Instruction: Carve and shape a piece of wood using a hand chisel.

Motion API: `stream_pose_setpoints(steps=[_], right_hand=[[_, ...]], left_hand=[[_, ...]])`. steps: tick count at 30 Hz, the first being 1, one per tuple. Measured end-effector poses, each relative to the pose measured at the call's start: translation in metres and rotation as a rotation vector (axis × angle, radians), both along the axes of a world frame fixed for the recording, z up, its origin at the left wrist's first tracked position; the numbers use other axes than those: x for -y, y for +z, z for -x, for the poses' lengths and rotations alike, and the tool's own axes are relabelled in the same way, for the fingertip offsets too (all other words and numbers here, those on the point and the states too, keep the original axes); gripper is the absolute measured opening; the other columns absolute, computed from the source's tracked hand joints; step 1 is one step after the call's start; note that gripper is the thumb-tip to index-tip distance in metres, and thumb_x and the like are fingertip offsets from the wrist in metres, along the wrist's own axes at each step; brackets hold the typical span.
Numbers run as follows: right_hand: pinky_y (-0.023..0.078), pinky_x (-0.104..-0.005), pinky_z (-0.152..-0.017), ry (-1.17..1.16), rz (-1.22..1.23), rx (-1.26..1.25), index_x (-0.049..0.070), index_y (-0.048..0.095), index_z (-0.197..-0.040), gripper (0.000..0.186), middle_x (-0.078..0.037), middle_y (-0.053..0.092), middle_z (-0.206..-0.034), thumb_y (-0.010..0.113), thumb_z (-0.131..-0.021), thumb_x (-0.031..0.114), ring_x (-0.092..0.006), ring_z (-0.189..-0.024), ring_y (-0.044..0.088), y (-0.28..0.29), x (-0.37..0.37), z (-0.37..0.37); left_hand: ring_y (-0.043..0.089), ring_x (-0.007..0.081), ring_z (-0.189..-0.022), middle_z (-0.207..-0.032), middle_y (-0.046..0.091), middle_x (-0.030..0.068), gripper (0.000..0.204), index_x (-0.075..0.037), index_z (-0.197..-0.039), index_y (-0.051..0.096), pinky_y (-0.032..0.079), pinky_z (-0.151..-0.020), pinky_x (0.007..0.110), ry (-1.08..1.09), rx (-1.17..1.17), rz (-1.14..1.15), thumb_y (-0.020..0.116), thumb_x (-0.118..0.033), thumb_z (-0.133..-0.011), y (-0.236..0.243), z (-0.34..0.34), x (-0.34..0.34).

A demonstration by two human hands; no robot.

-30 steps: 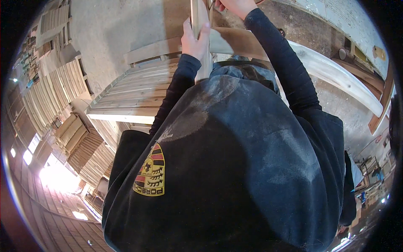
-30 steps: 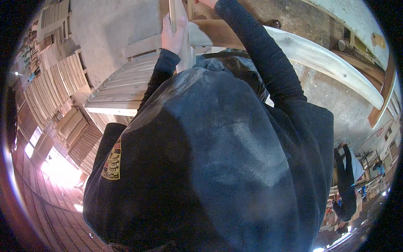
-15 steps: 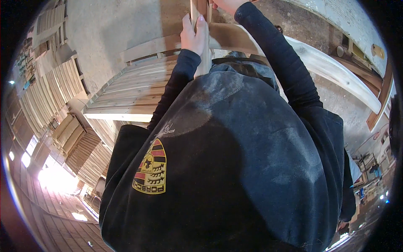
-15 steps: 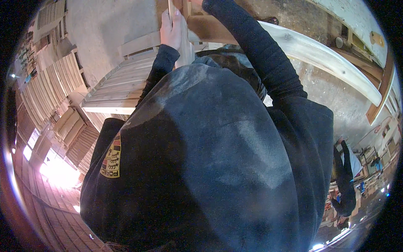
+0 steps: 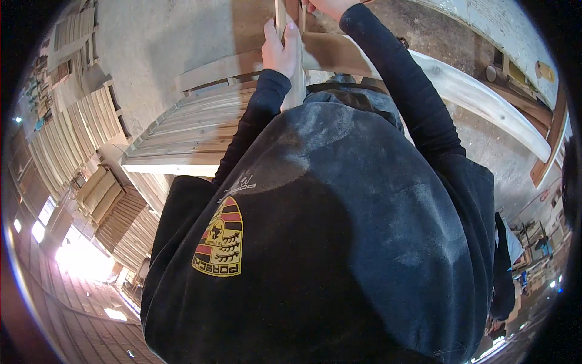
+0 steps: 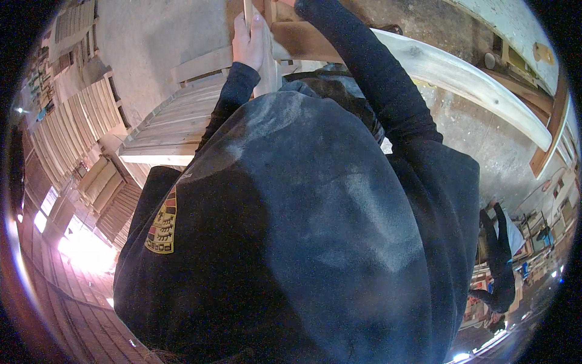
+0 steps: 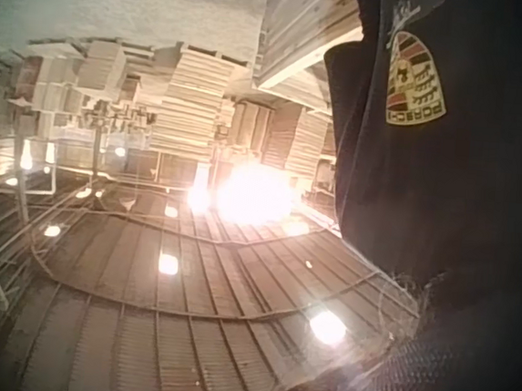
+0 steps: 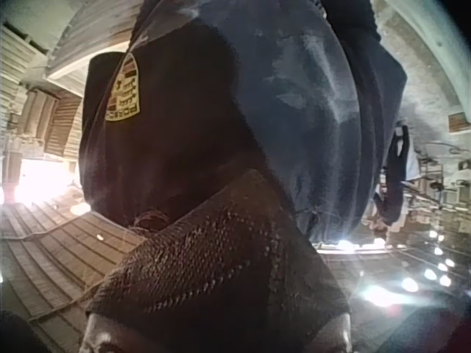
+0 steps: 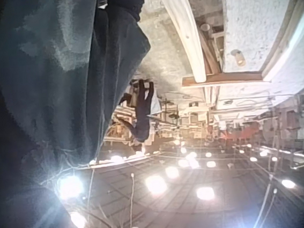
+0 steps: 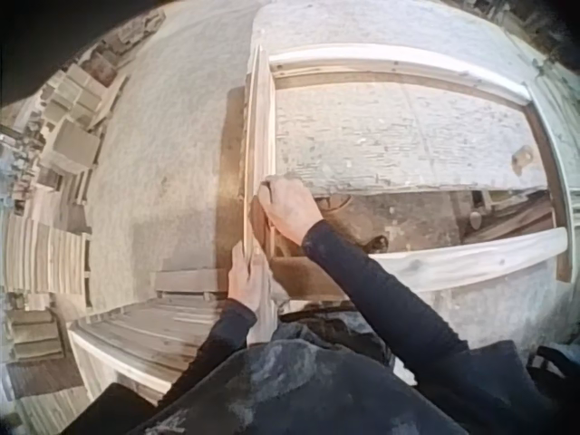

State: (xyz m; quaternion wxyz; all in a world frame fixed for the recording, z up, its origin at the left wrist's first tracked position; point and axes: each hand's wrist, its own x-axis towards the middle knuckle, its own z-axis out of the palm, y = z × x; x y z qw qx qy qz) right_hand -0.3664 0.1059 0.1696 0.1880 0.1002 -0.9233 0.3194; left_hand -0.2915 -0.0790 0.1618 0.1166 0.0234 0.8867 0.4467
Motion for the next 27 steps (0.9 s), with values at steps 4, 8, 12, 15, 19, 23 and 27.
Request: stream_pose_setpoints(steps=[4,8,12,15,19,23,27], right_hand=[[0.053,-0.0512,-0.072,-0.129,0.209,0.162,-0.002,0.064,-0.082,0.028,-0.026,0.066,-0.080,0.052,-0.093,0.021,-0.0437,-0.078,0.066,0.021,0.010,-0.004],[0.053,-0.0528,-0.072,-0.083,0.280,0.134,-0.001,0.065,-0.085,0.030,-0.027,0.066,-0.078,0.052,-0.094,0.024,-0.0451,-0.077,0.066,0.025,0.003,-0.009],[0.052,-0.0530,-0.071,-0.011,0.228,0.084,-0.001,0.065,-0.090,0.023,-0.027,0.065,-0.076,0.055,-0.092,0.020,-0.0450,-0.076,0.066,0.023,0.005,-0.010],[0.052,-0.0524,-0.069,0.013,0.212,0.106,0.000,0.064,-0.091,0.020,-0.026,0.065,-0.075,0.057,-0.091,0.019,-0.0445,-0.074,0.065,0.024,0.002,-0.012],[0.051,-0.0509,-0.066,0.081,0.195,-0.081,0.001,0.064,-0.093,0.020,-0.025,0.064,-0.073,0.057,-0.091,0.020,-0.0432,-0.071,0.064,-0.006,-0.010,-0.020],[0.051,-0.0438,-0.057,0.108,0.160,0.005,0.000,0.063,-0.090,0.023,-0.021,0.064,-0.067,0.054,-0.097,0.021,-0.0336,-0.060,0.066,-0.020,-0.015,-0.042],[0.044,-0.0312,-0.042,-0.224,0.972,0.493,-0.002,0.061,-0.075,0.044,-0.007,0.057,-0.052,0.050,-0.103,0.030,-0.0147,-0.042,0.057,0.028,-0.026,-0.043]], left_hand=[[0.065,0.0474,-0.103,-0.109,0.066,0.0315,0.063,-0.001,-0.137,0.041,0.050,-0.091,0.048,-0.013,-0.068,0.021,0.050,-0.052,-0.099,-0.005,0.002,0.001],[0.065,0.0477,-0.104,-0.110,0.066,0.0321,0.064,-0.001,-0.137,0.040,0.050,-0.091,0.048,-0.012,-0.007,-0.001,0.050,-0.052,-0.099,0.002,0.000,-0.003],[0.064,0.0474,-0.105,-0.111,0.066,0.0324,0.064,-0.001,-0.136,0.041,0.050,-0.091,0.047,0.007,-0.012,0.012,0.050,-0.052,-0.099,0.000,0.002,0.000],[0.065,0.0468,-0.105,-0.111,0.066,0.0320,0.063,-0.001,-0.136,0.041,0.050,-0.092,0.047,0.013,-0.015,0.015,0.050,-0.051,-0.100,0.003,-0.001,-0.001],[0.065,0.0462,-0.106,-0.112,0.066,0.0313,0.063,-0.001,-0.136,0.041,0.050,-0.092,0.046,-0.008,0.011,0.014,0.051,-0.051,-0.099,0.004,0.000,-0.005],[0.065,0.0458,-0.107,-0.113,0.066,0.0309,0.063,-0.001,-0.136,0.042,0.050,-0.092,0.046,-0.004,-0.061,-0.038,0.052,-0.052,-0.099,-0.007,0.005,-0.001],[0.064,0.0450,-0.110,-0.116,0.065,0.0308,0.063,-0.002,-0.137,0.042,0.050,-0.094,0.045,0.005,-0.038,-0.001,0.052,-0.051,-0.099,-0.004,-0.001,0.003]])
